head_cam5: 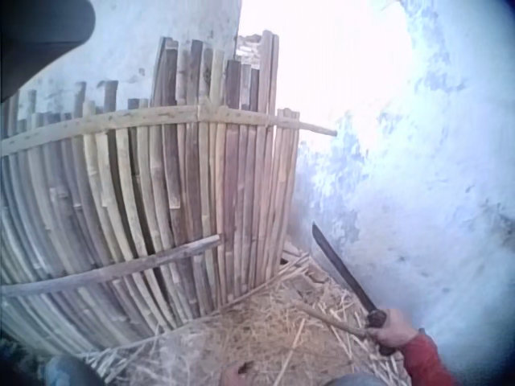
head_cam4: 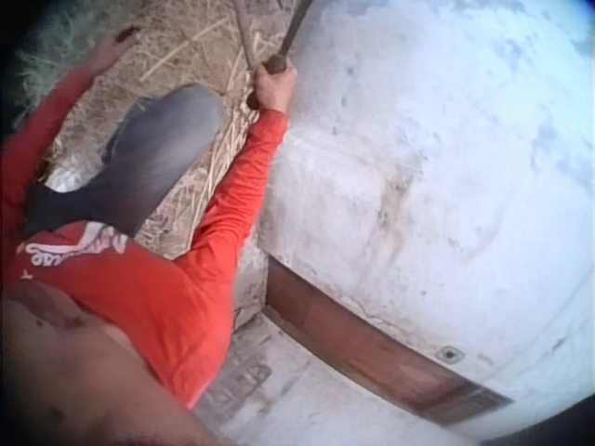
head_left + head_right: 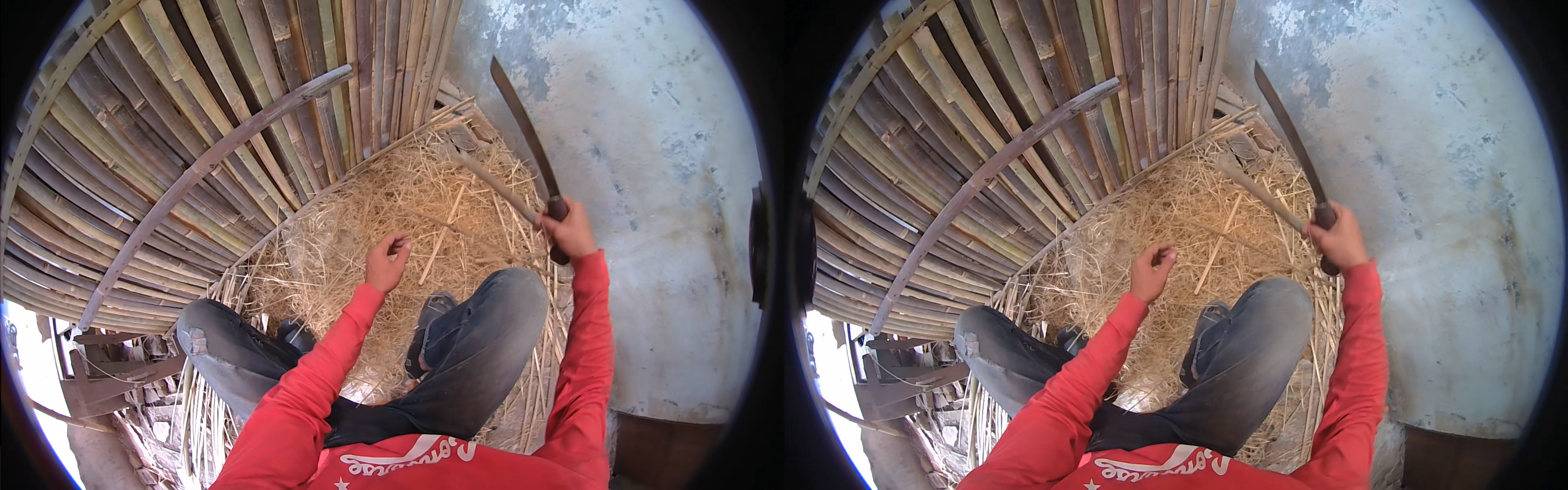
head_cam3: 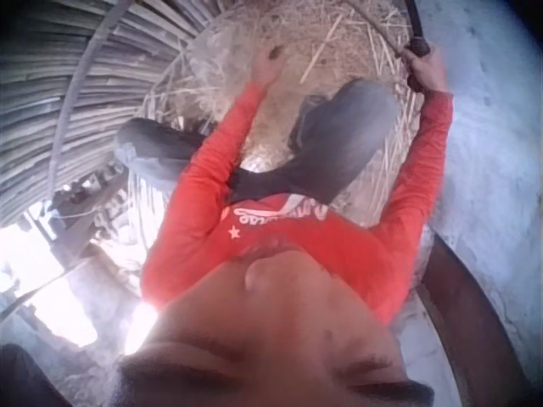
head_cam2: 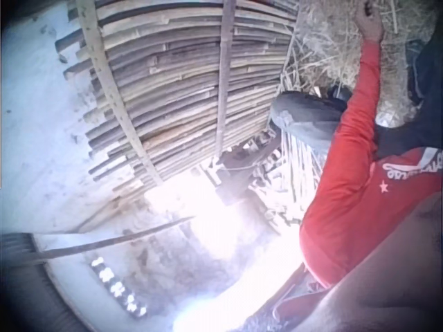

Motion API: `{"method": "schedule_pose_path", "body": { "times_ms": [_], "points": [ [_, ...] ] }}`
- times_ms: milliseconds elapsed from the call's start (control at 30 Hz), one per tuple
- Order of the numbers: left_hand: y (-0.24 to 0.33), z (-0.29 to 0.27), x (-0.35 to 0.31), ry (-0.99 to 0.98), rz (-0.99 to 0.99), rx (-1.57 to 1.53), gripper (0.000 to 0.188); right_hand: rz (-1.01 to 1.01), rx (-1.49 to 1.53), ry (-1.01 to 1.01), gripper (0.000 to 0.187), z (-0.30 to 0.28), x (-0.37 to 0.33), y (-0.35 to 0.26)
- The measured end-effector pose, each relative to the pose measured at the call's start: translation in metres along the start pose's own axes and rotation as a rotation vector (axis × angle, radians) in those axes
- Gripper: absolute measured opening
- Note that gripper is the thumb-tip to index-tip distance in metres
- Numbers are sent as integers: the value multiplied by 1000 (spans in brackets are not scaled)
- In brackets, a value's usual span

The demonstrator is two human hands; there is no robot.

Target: The person uses a large blade to shave down and smooth thin bamboo strips while sitting on the ground amidst wood shavings.

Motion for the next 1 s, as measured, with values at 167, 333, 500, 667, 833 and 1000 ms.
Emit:
{"method": "schedule_pose_path", "body": {
  "times_ms": [167,333,500,667,833,1000],
  "points": [
    [115,-11,51,-164,120,-328,37,-25,270,-214,23,10,30,-118],
    [229,-53,67,-55,368,-538,32,-70,426,-383,25,76,22,-182],
    [242,-106,63,-69,235,-313,27,-138,464,-408,21,134,2,-177],
    [209,-154,53,-51,268,-179,30,-177,379,-227,21,153,7,-152],
    [176,-199,53,91,256,47,26,-341,69,73,25,132,23,-127],
    [119,-168,42,64,152,290,19,-34,419,-118,28,140,-30,-155]
  ]
}}
Point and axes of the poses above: each hand's wrist, its own x-axis towards the middle knuckle, its own z-axis out of the palm, y = z × x, the point moved 1 cm from there along x, towards the middle knuckle, and after that the axes turned 6 degrees about x, right-handed, at the moved point
